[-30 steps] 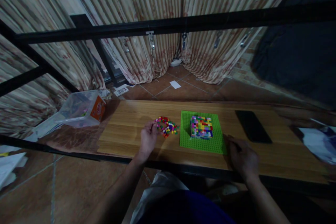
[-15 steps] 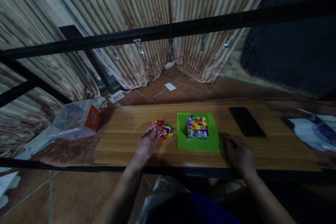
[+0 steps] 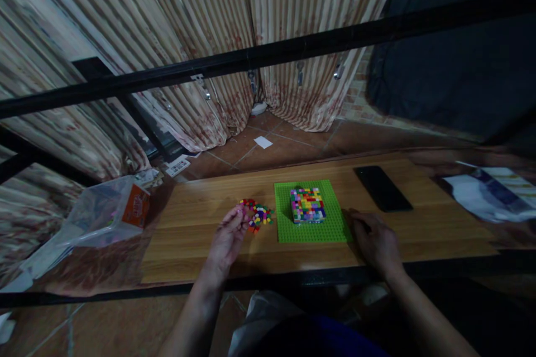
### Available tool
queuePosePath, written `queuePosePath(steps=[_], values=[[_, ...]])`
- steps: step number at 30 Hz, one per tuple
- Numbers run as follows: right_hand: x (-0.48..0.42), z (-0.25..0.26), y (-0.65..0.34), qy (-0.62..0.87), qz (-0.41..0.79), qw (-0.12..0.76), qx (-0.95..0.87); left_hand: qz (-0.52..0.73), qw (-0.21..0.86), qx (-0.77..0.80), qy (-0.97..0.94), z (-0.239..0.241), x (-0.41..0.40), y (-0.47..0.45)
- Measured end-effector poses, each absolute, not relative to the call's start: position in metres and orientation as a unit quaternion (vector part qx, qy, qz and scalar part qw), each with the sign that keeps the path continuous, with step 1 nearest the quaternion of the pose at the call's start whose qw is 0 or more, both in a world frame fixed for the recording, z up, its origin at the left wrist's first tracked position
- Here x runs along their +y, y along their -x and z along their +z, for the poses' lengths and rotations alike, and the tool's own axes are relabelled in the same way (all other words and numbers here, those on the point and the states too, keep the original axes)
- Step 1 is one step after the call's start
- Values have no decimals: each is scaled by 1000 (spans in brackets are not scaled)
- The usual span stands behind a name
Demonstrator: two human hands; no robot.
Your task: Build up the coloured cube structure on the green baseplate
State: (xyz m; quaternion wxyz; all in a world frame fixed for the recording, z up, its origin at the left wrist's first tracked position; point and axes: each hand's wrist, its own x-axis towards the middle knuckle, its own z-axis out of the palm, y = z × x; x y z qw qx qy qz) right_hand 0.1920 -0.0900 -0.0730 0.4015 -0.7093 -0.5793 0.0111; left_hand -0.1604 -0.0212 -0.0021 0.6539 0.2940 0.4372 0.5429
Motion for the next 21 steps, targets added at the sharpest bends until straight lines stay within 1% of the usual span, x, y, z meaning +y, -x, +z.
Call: queuePosePath(steps=[6, 12, 16, 21], values=[[-90, -75, -193, 712, 15, 402, -576, 540, 619, 481, -307, -5, -18, 161], [-90, -74, -192, 709, 12, 406, -576, 546, 510, 542, -384, -18, -11, 157], [-89, -74, -192, 709, 10, 404, -578, 530, 484, 560, -415, -22, -8, 154], [-89, -76, -192, 704, 13, 413, -578, 510, 476, 556, -452, -21, -7, 149]])
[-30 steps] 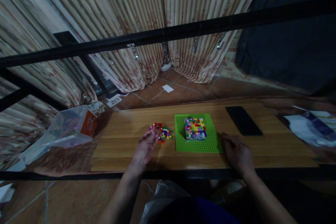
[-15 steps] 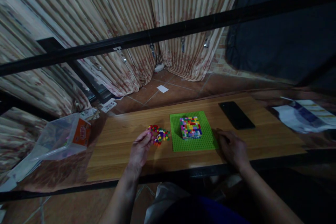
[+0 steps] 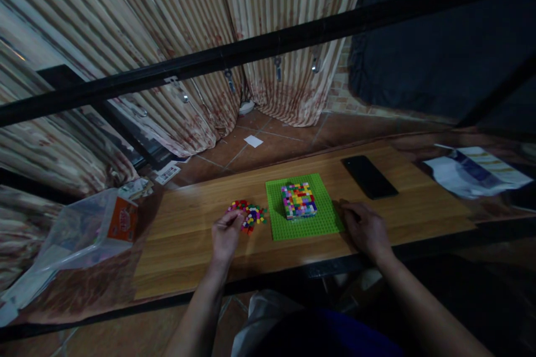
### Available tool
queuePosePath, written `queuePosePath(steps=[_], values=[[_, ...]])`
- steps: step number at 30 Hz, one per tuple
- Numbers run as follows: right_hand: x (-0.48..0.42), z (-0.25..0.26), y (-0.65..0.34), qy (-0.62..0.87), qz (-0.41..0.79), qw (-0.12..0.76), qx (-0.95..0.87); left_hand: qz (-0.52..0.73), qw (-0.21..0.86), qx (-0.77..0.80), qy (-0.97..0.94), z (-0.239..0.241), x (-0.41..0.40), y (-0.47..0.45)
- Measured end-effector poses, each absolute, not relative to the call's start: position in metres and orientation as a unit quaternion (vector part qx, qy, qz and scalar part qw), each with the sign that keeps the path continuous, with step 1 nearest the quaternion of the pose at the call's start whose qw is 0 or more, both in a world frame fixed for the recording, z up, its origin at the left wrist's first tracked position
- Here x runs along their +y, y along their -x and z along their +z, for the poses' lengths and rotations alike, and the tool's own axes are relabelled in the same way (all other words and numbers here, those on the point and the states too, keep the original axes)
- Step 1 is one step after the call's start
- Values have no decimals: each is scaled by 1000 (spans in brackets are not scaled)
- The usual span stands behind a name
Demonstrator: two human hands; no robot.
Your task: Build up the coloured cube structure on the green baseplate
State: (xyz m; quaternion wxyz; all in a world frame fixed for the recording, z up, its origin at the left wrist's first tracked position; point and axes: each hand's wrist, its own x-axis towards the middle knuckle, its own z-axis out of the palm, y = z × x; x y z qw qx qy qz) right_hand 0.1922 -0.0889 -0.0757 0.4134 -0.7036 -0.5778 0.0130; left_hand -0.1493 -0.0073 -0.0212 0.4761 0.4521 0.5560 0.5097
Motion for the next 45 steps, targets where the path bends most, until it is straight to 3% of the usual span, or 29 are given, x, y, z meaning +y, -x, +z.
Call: queuePosePath(steps=[24, 40, 45], values=[[-89, -75, -191, 705, 22, 415, -574, 485, 408, 578, -514, -34, -4, 153], [-90, -69, -188, 714, 16, 410, -568, 505, 525, 538, -424, -15, -16, 145], [-90, -69, -188, 707, 14, 421, -568, 481, 457, 547, -510, -19, -15, 150]])
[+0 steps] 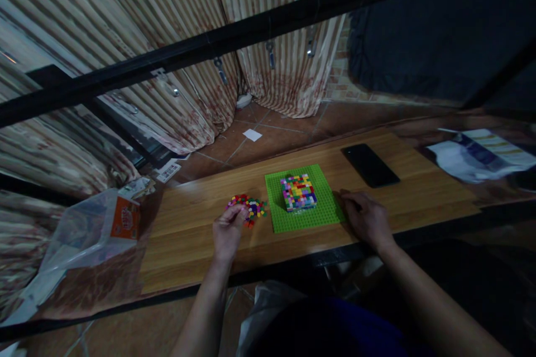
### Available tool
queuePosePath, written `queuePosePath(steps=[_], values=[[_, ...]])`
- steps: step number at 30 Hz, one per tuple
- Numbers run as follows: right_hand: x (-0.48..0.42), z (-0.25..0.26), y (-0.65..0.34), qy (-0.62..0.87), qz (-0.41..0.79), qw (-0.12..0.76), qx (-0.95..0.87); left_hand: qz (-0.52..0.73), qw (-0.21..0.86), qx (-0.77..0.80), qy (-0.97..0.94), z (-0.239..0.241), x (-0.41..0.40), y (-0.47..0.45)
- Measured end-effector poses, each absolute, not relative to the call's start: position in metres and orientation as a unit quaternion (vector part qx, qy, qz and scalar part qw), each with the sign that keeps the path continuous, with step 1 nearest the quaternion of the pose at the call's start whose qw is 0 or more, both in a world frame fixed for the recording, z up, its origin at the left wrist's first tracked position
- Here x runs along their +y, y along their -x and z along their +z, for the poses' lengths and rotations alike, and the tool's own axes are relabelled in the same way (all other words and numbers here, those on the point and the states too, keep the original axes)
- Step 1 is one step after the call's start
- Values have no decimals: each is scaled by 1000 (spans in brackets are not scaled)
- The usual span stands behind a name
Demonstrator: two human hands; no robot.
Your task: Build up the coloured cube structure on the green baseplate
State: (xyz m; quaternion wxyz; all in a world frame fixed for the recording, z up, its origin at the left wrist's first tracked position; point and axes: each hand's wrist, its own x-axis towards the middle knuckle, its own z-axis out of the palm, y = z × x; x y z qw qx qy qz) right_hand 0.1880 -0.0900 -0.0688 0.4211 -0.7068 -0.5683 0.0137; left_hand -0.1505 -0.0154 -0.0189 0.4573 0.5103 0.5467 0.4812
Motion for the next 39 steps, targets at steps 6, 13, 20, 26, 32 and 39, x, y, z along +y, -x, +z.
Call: queuePosePath(steps=[6, 13, 20, 26, 32, 39], values=[[-90, -71, -188, 697, 20, 436, -569, 437, 396, 561, -581, -15, -15, 151], [-88, -72, -188, 695, 30, 437, -570, 437, 340, 574, -603, -8, -13, 152], [-87, -73, -187, 698, 40, 441, -563, 369, 282, 594, -657, -18, -2, 156], [-87, -71, -186, 698, 47, 438, -565, 311, 177, 585, -728, -23, 3, 154], [-87, -68, -184, 697, 38, 442, -563, 273, 148, 589, -746, -25, 4, 153], [-88, -68, -185, 706, 32, 430, -562, 301, 183, 578, -736, -21, 1, 151]])
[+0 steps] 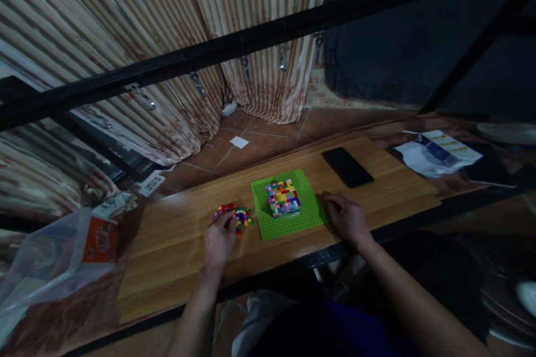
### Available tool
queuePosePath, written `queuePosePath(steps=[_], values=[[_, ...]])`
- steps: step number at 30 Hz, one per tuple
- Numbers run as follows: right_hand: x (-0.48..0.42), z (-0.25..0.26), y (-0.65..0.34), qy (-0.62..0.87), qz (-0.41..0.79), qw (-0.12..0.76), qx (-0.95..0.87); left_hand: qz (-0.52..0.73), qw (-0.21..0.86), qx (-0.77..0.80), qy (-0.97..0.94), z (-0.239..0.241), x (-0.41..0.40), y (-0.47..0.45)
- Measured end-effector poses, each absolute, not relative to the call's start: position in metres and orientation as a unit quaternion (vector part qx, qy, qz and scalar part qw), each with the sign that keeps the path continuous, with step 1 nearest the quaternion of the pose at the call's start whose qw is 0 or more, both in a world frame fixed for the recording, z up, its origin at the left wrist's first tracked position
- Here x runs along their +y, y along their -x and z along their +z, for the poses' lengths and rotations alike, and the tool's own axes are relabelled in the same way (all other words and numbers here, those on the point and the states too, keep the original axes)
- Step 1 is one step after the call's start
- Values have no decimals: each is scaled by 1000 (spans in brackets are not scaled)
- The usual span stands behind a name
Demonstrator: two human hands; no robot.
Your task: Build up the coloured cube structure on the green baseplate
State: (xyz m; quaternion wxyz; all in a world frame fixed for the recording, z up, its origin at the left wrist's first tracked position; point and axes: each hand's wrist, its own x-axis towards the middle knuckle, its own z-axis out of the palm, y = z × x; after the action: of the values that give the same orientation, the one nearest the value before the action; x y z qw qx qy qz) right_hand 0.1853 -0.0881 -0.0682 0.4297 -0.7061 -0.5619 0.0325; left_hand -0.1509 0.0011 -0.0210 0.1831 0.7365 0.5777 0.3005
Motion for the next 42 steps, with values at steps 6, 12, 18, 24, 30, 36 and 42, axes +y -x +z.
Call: queuePosePath(steps=[6, 12, 18, 24, 30, 36, 42], values=[[-88, -69, -186, 711, 31, 425, -560, 382, 283, 581, -661, -15, -1, 145], [-88, -70, -187, 712, 29, 417, -565, 417, 352, 537, -643, -6, -3, 114], [-88, -70, -187, 706, 35, 432, -560, 387, 356, 492, -694, -3, -1, 78], [-87, -70, -187, 708, 37, 437, -554, 317, 286, 499, -754, 6, 3, 58], [-88, -69, -186, 700, 33, 441, -561, 309, 243, 515, -762, 1, 8, 48], [-88, -69, -186, 710, 34, 429, -557, 293, 241, 536, -754, 0, 10, 40], [-88, -67, -185, 709, 33, 431, -557, 244, 174, 544, -783, 10, 9, 37]])
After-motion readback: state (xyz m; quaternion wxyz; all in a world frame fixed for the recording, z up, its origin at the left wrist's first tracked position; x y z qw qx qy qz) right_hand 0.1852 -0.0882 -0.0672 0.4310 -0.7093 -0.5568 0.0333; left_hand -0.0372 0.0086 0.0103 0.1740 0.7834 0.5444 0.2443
